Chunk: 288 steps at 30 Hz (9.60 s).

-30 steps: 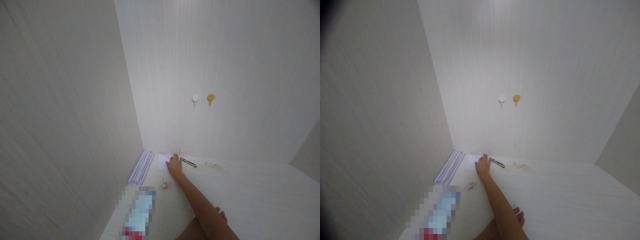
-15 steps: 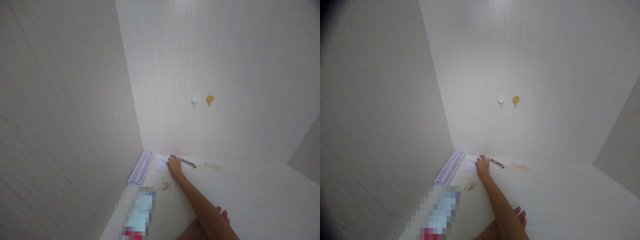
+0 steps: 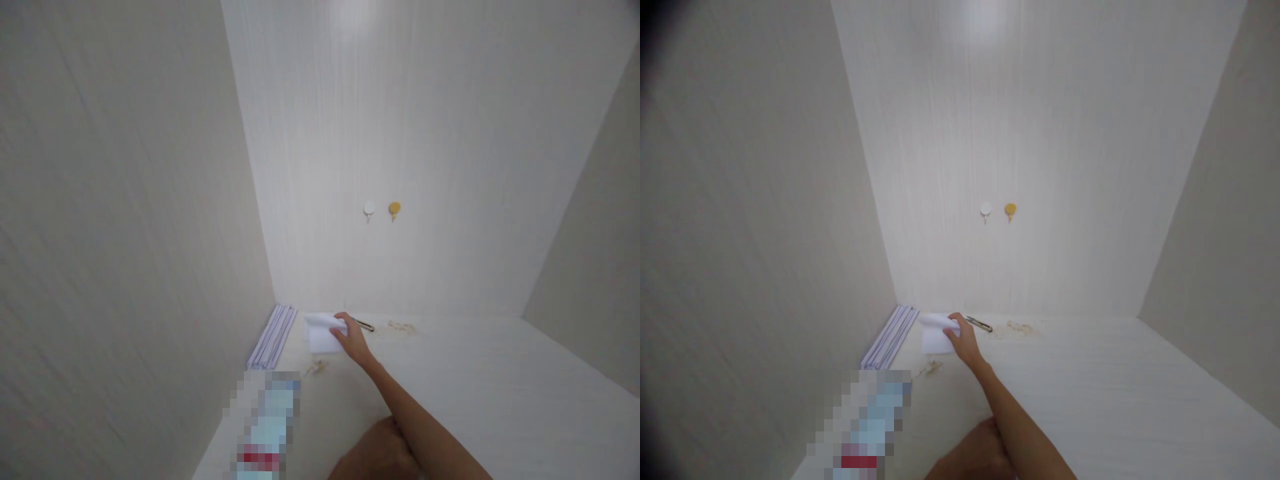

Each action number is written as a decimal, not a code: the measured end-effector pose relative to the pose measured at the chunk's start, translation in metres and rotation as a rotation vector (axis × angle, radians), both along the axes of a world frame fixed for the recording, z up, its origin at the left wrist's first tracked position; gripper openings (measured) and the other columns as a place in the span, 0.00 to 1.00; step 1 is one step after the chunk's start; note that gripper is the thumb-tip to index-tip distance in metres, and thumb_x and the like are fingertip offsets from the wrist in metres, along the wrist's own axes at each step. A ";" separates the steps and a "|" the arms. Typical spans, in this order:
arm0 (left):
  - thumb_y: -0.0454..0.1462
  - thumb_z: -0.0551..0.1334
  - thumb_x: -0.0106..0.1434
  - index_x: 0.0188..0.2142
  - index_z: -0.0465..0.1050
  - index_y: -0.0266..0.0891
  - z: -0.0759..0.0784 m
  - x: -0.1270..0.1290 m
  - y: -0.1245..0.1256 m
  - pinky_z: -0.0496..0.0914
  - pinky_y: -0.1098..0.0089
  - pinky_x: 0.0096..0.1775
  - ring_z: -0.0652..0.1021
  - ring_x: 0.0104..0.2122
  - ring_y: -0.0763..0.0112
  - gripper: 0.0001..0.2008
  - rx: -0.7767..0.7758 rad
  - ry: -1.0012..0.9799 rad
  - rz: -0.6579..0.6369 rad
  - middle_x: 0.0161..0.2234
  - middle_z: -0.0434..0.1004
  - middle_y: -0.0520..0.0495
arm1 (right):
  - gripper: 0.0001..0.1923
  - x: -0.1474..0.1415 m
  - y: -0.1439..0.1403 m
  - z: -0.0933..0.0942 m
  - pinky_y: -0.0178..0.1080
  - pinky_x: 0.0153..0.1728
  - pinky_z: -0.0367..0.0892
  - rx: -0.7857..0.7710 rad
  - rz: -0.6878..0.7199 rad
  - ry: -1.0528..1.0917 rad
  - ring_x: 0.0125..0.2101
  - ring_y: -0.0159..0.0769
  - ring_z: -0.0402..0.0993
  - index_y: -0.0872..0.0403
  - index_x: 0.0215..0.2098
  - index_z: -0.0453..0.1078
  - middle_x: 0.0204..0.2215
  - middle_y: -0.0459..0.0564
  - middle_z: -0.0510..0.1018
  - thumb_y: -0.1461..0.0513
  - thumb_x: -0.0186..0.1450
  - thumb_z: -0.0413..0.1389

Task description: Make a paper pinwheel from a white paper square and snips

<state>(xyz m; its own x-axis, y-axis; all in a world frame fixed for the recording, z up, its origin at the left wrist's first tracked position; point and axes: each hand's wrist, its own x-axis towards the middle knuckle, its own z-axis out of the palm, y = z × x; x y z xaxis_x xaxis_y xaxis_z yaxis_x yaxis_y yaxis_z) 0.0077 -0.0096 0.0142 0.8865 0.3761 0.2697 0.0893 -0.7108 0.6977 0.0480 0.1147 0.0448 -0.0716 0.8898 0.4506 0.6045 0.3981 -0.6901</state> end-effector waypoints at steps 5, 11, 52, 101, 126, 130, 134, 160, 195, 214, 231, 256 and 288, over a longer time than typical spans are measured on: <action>0.27 0.50 0.53 0.50 0.62 0.33 -0.005 -0.008 0.000 0.59 0.64 0.52 0.65 0.52 0.63 0.23 0.284 0.001 0.104 0.49 0.68 0.38 | 0.20 0.048 -0.041 0.001 0.37 0.29 0.65 -0.069 -0.030 0.390 0.30 0.36 0.70 0.54 0.43 0.59 0.32 0.49 0.73 0.59 0.52 0.54; 0.27 0.49 0.52 0.35 0.73 0.34 -0.004 -0.021 0.002 0.67 0.65 0.41 0.74 0.37 0.66 0.16 0.077 -0.227 0.542 0.34 0.76 0.40 | 0.32 0.076 -0.088 -0.017 0.35 0.22 0.64 -0.246 0.013 0.903 0.22 0.33 0.69 0.52 0.47 0.53 0.24 0.44 0.73 0.57 0.47 0.60; 0.36 0.60 0.49 0.58 0.45 0.36 -0.019 -0.042 0.041 0.69 0.69 0.29 0.75 0.27 0.69 0.38 -0.667 -0.733 1.032 0.30 0.74 0.46 | 0.11 0.075 -0.095 -0.039 0.30 0.14 0.59 -0.524 0.170 1.092 0.23 0.30 0.68 0.56 0.25 0.75 0.42 0.53 0.73 0.65 0.43 0.54; 0.44 0.65 0.41 0.19 0.74 0.34 -0.005 -0.045 0.038 0.71 0.71 0.29 0.71 0.23 0.74 0.13 -0.736 -0.741 1.090 0.19 0.71 0.51 | 0.08 0.083 -0.092 -0.034 0.33 0.26 0.63 -0.424 0.099 1.202 0.29 0.32 0.66 0.56 0.15 0.70 0.34 0.50 0.72 0.60 0.41 0.63; 0.39 0.62 0.44 0.14 0.68 0.35 -0.009 -0.041 0.037 0.63 0.75 0.20 0.66 0.16 0.77 0.10 -0.546 -0.450 0.937 0.12 0.64 0.54 | 0.14 0.079 -0.096 -0.034 0.31 0.17 0.51 -0.504 0.129 0.843 0.15 0.27 0.59 0.57 0.16 0.68 0.12 0.42 0.68 0.54 0.41 0.63; 0.40 0.65 0.40 0.30 0.71 0.35 -0.007 -0.041 0.037 0.66 0.74 0.20 0.70 0.19 0.75 0.16 -0.640 -0.574 0.971 0.23 0.72 0.50 | 0.13 0.079 -0.095 -0.038 0.32 0.18 0.53 -0.490 0.141 0.822 0.16 0.28 0.62 0.57 0.18 0.70 0.14 0.43 0.71 0.56 0.41 0.63; 0.41 0.67 0.38 0.40 0.67 0.35 -0.003 -0.040 0.037 0.69 0.73 0.24 0.71 0.20 0.76 0.28 -0.758 -0.717 0.960 0.20 0.70 0.55 | 0.12 0.078 -0.093 -0.042 0.33 0.20 0.57 -0.468 0.156 0.844 0.18 0.30 0.65 0.57 0.21 0.73 0.17 0.46 0.74 0.56 0.43 0.62; 0.45 0.64 0.45 0.40 0.61 0.38 -0.010 -0.030 0.031 0.69 0.66 0.37 0.74 0.38 0.61 0.24 -0.882 -0.613 0.635 0.40 0.73 0.39 | 0.14 0.068 -0.094 -0.038 0.33 0.22 0.57 -0.329 0.111 0.791 0.18 0.27 0.60 0.56 0.16 0.67 0.14 0.42 0.66 0.54 0.47 0.59; 0.50 0.55 0.52 0.40 0.56 0.37 -0.010 -0.022 0.016 0.56 0.74 0.16 0.61 0.13 0.80 0.23 -0.736 -0.367 0.767 0.22 0.61 0.55 | 0.19 0.054 -0.111 -0.042 0.35 0.22 0.62 -0.406 0.304 1.038 0.17 0.32 0.66 0.56 0.16 0.68 0.13 0.47 0.69 0.51 0.55 0.52; 0.39 0.54 0.55 0.58 0.38 0.36 -0.012 -0.025 0.009 0.66 0.66 0.41 0.71 0.41 0.66 0.35 -0.641 -0.437 0.733 0.50 0.61 0.36 | 0.12 0.057 -0.113 -0.041 0.33 0.19 0.60 -0.367 0.170 0.834 0.16 0.28 0.62 0.55 0.18 0.64 0.15 0.41 0.66 0.57 0.45 0.61; 0.33 0.64 0.45 0.57 0.32 0.50 -0.009 -0.032 0.010 0.70 0.65 0.39 0.71 0.42 0.64 0.48 -0.684 -0.547 0.631 0.55 0.51 0.39 | 0.18 0.061 -0.110 -0.051 0.33 0.21 0.61 -0.390 0.223 0.919 0.23 0.31 0.65 0.57 0.23 0.70 0.21 0.47 0.70 0.50 0.55 0.52; 0.30 0.47 0.56 0.57 0.51 0.40 -0.015 -0.064 0.017 0.45 0.61 0.57 0.54 0.58 0.67 0.27 -0.167 -0.275 0.693 0.58 0.53 0.47 | 0.26 0.059 -0.107 -0.053 0.32 0.23 0.60 -0.454 0.182 0.952 0.22 0.29 0.67 0.54 0.45 0.66 0.24 0.46 0.76 0.63 0.47 0.60; 0.22 0.43 0.54 0.59 0.30 0.50 -0.019 -0.054 0.005 0.67 0.62 0.43 0.66 0.50 0.62 0.38 0.449 0.353 0.577 0.54 0.55 0.37 | 0.18 0.049 -0.111 -0.049 0.30 0.15 0.51 -0.544 0.160 1.035 0.15 0.24 0.56 0.55 0.29 0.68 0.15 0.40 0.64 0.49 0.51 0.57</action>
<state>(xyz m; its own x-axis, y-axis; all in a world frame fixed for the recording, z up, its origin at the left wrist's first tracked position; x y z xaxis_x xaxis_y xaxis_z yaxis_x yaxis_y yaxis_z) -0.0463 -0.0042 -0.0046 0.6468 0.7226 0.2438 0.6891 -0.6907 0.2190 0.0970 0.0034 -0.0037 -0.0229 0.9968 -0.0762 -0.3732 -0.0793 -0.9244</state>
